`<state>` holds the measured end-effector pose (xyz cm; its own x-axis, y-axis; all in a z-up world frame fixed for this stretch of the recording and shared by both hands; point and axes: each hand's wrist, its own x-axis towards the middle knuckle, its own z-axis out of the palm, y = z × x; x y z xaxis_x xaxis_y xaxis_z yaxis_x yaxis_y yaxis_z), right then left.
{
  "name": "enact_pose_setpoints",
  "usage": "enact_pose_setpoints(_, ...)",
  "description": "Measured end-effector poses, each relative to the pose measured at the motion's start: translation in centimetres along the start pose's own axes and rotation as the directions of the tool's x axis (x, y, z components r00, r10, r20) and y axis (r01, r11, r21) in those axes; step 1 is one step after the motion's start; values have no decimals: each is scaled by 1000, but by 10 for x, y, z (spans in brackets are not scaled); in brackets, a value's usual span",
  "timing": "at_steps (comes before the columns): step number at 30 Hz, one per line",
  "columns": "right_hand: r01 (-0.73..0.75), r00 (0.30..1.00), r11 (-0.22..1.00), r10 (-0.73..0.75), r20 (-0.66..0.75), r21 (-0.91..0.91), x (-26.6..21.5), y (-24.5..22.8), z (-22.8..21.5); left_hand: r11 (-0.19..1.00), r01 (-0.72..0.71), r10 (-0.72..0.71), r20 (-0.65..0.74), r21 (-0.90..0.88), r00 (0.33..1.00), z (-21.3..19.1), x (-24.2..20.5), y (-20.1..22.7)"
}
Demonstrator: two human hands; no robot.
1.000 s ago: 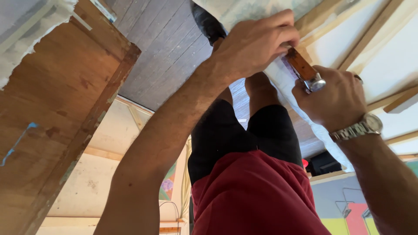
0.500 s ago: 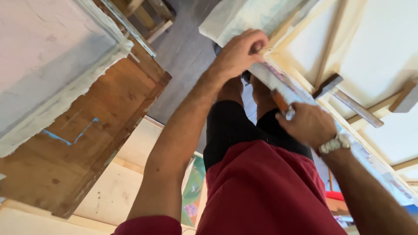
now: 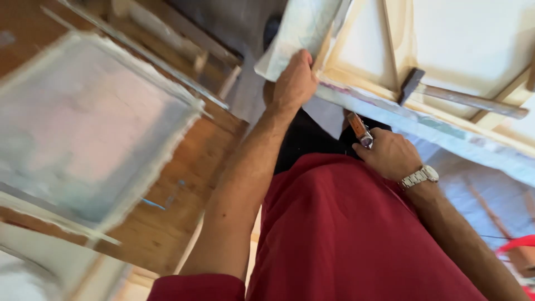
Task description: Stretching and securing canvas onto a wooden frame using a hammer, staple gun, and sanding block
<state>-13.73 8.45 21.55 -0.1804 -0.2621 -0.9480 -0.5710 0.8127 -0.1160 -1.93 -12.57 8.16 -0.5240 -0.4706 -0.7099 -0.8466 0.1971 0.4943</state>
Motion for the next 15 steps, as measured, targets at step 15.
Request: enact_pose_setpoints(15,-166,925,716,351,-144,678,81,-121,84,836,61,-260,295,545,920,-200,0,-263)
